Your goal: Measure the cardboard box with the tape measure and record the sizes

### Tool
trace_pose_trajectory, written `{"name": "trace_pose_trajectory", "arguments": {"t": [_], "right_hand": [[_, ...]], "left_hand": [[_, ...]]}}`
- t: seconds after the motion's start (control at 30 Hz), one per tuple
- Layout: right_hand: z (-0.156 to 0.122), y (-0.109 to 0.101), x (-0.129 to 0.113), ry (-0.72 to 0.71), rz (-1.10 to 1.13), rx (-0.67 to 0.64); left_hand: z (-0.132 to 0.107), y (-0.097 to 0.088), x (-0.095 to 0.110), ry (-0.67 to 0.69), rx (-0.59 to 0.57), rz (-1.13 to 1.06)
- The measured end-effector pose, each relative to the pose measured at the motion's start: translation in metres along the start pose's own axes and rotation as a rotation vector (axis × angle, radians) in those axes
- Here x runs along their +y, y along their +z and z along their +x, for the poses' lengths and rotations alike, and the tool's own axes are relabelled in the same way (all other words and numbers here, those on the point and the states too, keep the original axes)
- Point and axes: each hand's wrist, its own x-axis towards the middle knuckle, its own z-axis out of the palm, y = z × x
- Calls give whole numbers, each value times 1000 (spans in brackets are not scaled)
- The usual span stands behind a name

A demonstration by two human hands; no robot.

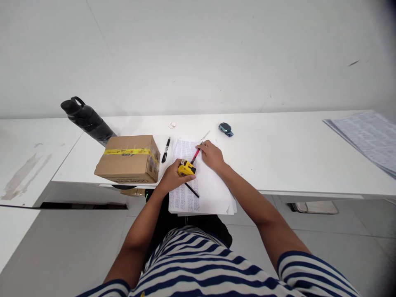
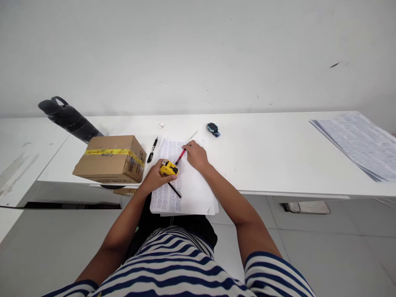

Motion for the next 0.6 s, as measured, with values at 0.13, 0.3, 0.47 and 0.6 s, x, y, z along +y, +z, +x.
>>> {"name": "trace_pose_trajectory", "arguments": {"t": [0.13, 0.3, 0.47, 0.6], "right_hand": [[-1, 0, 0, -4, 12, 16], [-2, 4, 3, -18, 56, 58], [-3, 1, 1, -62, 161, 185], [-12, -25, 3, -179, 295, 482]], "left_hand": [[0, 0, 0, 1, -2, -16], [0, 0, 0, -1, -1, -7], [1, 2, -3, 8, 7, -11], [1, 3, -5, -2, 6, -49]]}}
